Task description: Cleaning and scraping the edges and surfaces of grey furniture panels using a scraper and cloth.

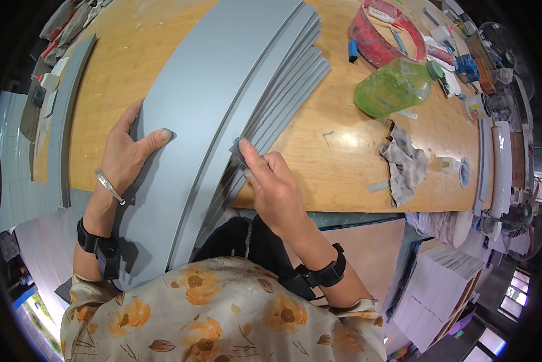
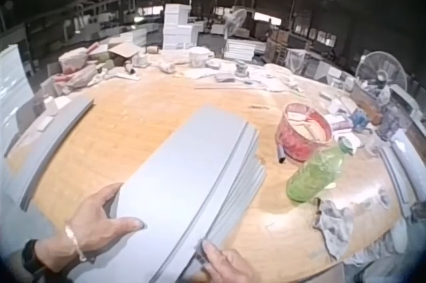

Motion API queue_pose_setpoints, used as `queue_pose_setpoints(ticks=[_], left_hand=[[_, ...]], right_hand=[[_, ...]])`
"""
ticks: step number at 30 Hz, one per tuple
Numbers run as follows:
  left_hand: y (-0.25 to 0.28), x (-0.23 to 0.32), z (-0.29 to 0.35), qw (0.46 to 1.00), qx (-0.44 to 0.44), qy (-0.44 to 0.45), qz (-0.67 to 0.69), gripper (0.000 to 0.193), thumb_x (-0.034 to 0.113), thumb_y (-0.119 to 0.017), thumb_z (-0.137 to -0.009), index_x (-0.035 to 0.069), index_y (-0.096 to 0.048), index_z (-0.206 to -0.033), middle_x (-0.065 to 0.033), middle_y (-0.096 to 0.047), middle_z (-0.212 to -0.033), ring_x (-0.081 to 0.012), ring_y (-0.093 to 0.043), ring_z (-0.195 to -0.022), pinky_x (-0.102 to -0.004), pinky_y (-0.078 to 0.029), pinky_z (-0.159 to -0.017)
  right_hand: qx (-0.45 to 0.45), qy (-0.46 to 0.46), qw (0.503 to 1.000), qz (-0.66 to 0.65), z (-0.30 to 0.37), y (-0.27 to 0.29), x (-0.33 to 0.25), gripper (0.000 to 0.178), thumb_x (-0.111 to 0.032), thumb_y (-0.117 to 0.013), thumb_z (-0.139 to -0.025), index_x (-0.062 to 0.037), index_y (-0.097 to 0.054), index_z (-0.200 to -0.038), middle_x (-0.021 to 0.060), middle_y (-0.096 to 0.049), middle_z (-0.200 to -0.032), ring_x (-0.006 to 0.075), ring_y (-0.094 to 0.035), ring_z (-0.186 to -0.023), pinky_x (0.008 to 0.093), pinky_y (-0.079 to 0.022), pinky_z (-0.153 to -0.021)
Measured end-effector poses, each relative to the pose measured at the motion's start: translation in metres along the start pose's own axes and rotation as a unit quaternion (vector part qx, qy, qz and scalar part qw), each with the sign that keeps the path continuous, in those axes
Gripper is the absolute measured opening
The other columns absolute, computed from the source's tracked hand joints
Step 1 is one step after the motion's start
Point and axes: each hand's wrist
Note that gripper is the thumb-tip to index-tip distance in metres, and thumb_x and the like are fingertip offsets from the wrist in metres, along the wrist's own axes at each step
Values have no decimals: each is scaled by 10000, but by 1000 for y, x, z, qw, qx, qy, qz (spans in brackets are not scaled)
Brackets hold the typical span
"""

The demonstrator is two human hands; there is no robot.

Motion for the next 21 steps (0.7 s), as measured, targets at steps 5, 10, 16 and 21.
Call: queue_pose_setpoints(ticks=[5,10,16,21], left_hand=[[0,-1,-1,1000,-1,6,29,829,367,-806,-648,-95,-448,-1236,-230,-615,-1048,-264,-603,-984,-328,-476,-856],[0,-5,1,1000,14,-21,-14,807,341,-803,-657,-96,-448,-1236,-218,-623,-1035,-258,-612,-959,-325,-484,-842],[0,4,3,999,0,9,34,731,298,-782,-688,-67,-462,-1234,-201,-634,-1026,-252,-625,-919,-321,-494,-807],[2,3,2,1000,-4,4,14,739,325,-782,-687,-57,-463,-1233,-188,-643,-1006,-251,-627,-917,-320,-494,-803]], right_hand=[[-80,-58,988,118,4,26,-8,452,15,-592,-796,-44,-522,-1239,149,-483,-709,293,-523,-633,366,-449,-587],[-124,-84,973,178,-38,57,-50,346,-70,-560,-827,-18,-546,-1169,180,-537,-708,347,-563,-637,424,-462,-586],[-203,-74,944,249,-53,51,-65,310,-114,-526,-835,-3,-565,-1122,210,-574,-716,362,-582,-630,428,-479,-580],[-232,-47,933,270,-62,47,-68,336,-51,-514,-788,23,-576,-1109,200,-567,-657,347,-584,-593,414,-482,-560]])
Point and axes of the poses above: each hand's wrist, its own z-axis away from the middle knuckle, its own y-axis out of the back of the hand, x = y × z
